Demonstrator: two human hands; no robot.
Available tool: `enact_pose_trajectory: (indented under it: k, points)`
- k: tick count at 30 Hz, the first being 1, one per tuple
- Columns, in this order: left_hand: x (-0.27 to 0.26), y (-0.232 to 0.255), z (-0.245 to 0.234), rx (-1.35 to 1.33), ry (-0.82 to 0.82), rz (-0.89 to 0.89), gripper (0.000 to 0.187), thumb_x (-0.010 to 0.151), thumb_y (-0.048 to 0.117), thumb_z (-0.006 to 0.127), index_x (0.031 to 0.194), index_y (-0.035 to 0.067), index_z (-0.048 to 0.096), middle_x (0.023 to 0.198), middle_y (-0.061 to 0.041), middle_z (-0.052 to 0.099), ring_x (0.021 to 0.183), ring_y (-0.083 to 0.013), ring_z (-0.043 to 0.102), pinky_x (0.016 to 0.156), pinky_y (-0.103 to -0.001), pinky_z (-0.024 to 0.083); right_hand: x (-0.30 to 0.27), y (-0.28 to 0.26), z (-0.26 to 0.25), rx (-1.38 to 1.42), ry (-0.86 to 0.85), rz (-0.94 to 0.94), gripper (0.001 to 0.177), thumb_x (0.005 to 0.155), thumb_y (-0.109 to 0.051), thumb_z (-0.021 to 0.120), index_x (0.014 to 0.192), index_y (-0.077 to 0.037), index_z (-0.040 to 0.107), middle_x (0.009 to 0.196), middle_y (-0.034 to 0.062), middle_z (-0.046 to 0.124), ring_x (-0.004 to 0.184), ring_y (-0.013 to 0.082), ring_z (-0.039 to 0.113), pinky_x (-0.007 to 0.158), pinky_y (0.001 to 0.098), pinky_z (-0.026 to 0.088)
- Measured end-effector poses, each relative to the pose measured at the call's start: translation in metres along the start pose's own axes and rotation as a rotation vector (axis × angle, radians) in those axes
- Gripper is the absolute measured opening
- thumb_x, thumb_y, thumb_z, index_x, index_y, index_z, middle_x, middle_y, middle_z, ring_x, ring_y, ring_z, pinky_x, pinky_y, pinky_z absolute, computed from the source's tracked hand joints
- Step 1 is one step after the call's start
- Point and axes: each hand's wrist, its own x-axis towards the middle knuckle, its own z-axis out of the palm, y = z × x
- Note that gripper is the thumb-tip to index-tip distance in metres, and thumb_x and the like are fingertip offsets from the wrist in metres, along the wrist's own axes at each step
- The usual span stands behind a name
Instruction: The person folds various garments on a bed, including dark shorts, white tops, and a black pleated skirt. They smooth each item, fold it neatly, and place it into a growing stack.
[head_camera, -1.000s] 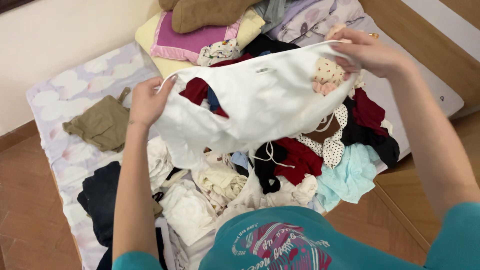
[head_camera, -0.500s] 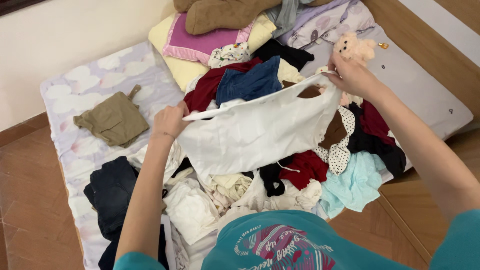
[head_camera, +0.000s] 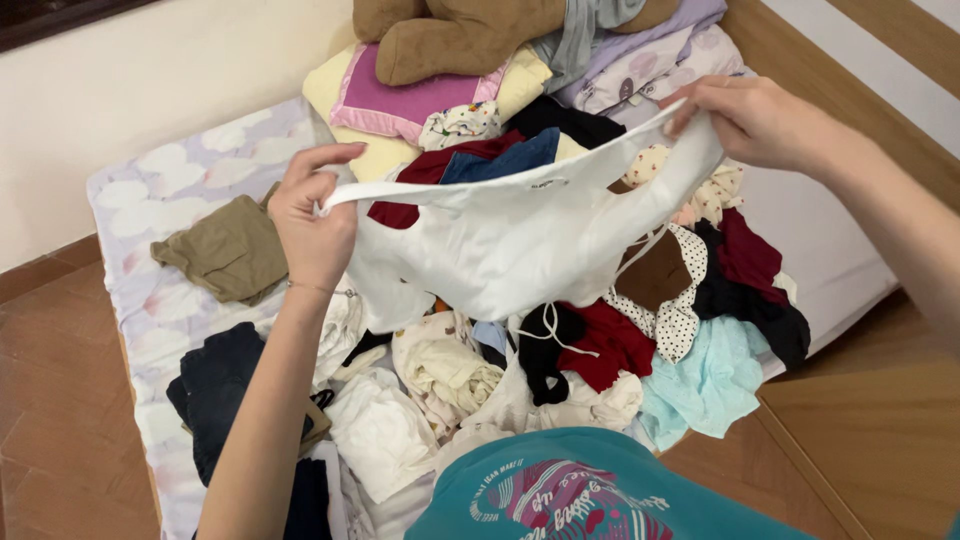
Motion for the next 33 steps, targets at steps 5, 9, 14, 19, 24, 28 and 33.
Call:
enact_pose_trajectory:
  k: [5, 9, 14, 19, 24, 28, 33]
  points:
    - [0.01, -0.001, 0.006, -0.387, -0.086, -0.217, 0.023, 0.09, -0.007, 0.048, 0.07, 0.005, 0.044, 0.093, -0.014, 0.076, 0.108, -0.0193, 0.071, 0.092, -0.03, 0.055, 0.018, -0.002, -0.012, -0.385, -0.289, 0.171, 0.041, 0.094, -0.012, 0.052, 0.133, -0.011, 0.065, 0.12, 0.0092, 0.072, 0.092, 0.0323, 0.071, 0.077, 0.0471, 0.058]
    - [0.015, 0.0, 0.004, -0.412, -0.306, -0.176, 0.038, 0.092, -0.008, 0.053, 0.065, 0.009, 0.031, 0.085, -0.013, 0.074, 0.091, -0.018, 0.066, 0.086, -0.03, 0.055, 0.031, 0.001, -0.014, -0.578, -0.371, 0.088, 0.045, 0.088, -0.022, 0.059, 0.132, -0.012, 0.064, 0.116, 0.0072, 0.072, 0.09, 0.0276, 0.074, 0.066, 0.0418, 0.06]
    - [0.021, 0.014, 0.004, -0.283, -0.543, -0.196, 0.028, 0.073, -0.009, 0.047, 0.066, 0.006, 0.024, 0.083, -0.011, 0.079, 0.075, -0.0146, 0.055, 0.069, -0.03, 0.047, 0.039, 0.003, -0.014, -0.764, -0.27, -0.135, 0.021, 0.094, -0.025, 0.062, 0.109, -0.01, 0.066, 0.107, 0.0004, 0.073, 0.084, 0.0223, 0.074, 0.065, 0.0346, 0.059]
    - [0.023, 0.027, 0.007, -0.1, -0.637, -0.164, 0.021, 0.07, -0.005, 0.05, 0.064, 0.002, 0.032, 0.072, -0.011, 0.07, 0.07, -0.0134, 0.054, 0.063, -0.032, 0.048, 0.046, 0.001, -0.015, -0.826, -0.23, -0.182, 0.015, 0.091, -0.018, 0.063, 0.102, -0.008, 0.062, 0.096, 0.0018, 0.069, 0.084, 0.0219, 0.074, 0.063, 0.0333, 0.059]
    - [0.023, 0.035, 0.005, 0.251, -0.725, 0.051, 0.017, 0.076, 0.007, 0.064, 0.072, -0.002, 0.05, 0.074, -0.018, 0.058, 0.07, -0.0308, 0.057, 0.065, -0.041, 0.048, 0.049, 0.002, -0.017, -0.895, -0.233, -0.268, 0.017, 0.086, -0.009, 0.064, 0.101, -0.004, 0.06, 0.101, 0.0033, 0.066, 0.088, 0.0207, 0.073, 0.067, 0.0296, 0.06]
    - [0.03, 0.038, 0.0, 0.53, -0.814, 0.269, 0.02, 0.07, 0.018, 0.069, 0.074, 0.0, 0.061, 0.084, -0.016, 0.062, 0.075, -0.0366, 0.063, 0.065, -0.046, 0.051, 0.055, -0.005, -0.025, -0.933, -0.194, -0.362, 0.013, 0.088, -0.009, 0.065, 0.098, -0.005, 0.059, 0.099, 0.0031, 0.065, 0.09, 0.0198, 0.072, 0.074, 0.0287, 0.06]
    - [0.04, 0.031, 0.0, 0.747, -0.834, 0.516, 0.02, 0.062, 0.015, 0.066, 0.079, 0.003, 0.064, 0.084, -0.017, 0.062, 0.079, -0.0336, 0.066, 0.07, -0.044, 0.056, 0.061, -0.022, -0.037, -0.911, -0.168, -0.427, 0.012, 0.087, -0.014, 0.066, 0.092, -0.007, 0.058, 0.097, 0.001, 0.065, 0.091, 0.0186, 0.071, 0.081, 0.0308, 0.06]
